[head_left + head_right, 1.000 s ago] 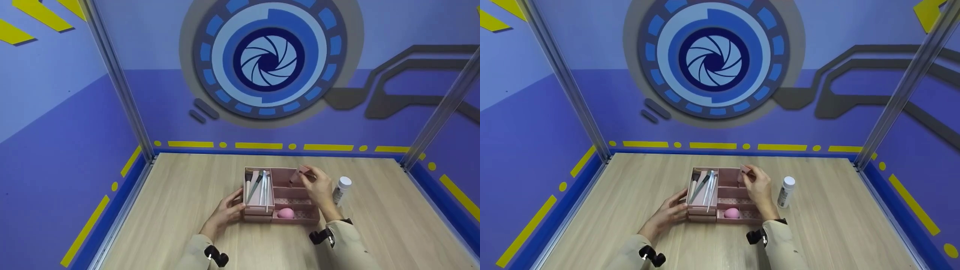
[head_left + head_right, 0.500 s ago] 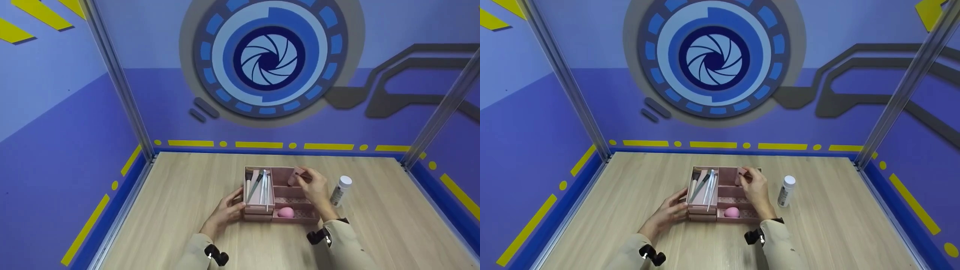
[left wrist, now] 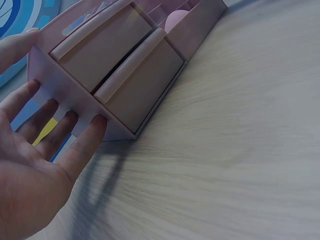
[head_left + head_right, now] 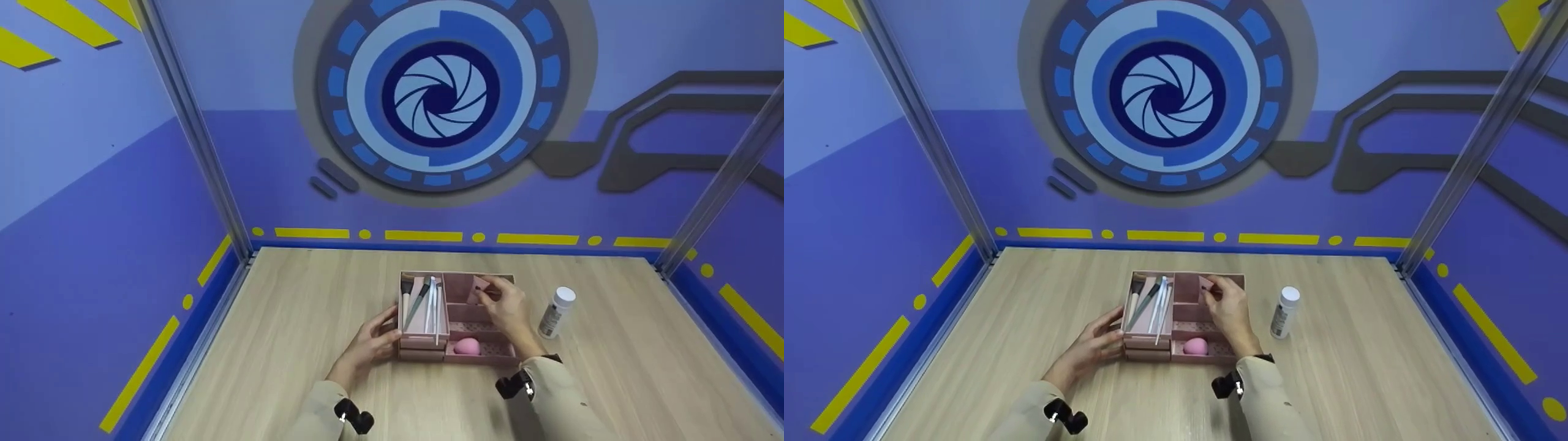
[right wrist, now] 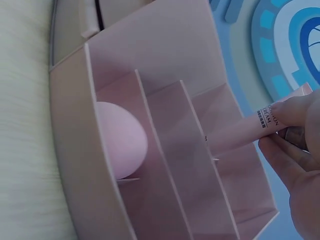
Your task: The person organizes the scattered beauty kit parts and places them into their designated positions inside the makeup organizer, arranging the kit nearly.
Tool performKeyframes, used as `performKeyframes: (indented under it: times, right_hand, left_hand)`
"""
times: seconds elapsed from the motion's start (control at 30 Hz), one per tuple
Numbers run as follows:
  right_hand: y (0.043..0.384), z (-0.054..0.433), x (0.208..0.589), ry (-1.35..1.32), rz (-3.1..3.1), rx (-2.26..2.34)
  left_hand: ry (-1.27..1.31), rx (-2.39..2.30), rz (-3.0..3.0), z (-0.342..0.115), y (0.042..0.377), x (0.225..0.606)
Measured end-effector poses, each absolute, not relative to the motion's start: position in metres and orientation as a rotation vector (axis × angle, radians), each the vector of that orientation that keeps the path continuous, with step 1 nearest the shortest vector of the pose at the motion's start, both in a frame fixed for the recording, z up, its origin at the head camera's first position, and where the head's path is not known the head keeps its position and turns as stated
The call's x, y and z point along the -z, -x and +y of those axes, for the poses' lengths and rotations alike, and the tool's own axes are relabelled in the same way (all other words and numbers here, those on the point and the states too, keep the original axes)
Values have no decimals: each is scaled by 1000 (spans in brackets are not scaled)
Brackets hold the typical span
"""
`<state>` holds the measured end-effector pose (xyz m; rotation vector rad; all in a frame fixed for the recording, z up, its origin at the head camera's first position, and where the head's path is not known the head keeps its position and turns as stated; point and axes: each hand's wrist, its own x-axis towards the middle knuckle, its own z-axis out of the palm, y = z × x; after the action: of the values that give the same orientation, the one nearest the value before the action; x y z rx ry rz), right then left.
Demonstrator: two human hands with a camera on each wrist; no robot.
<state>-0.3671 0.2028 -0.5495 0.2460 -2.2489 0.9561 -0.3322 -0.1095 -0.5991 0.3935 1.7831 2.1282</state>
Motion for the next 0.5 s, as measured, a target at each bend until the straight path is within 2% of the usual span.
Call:
performKeyframes:
  times: [0.5]
  right_hand:
    - [372,197,562,-188,-2370,-963]
  left_hand:
    - [-367,-2125,1781,-110,331,597]
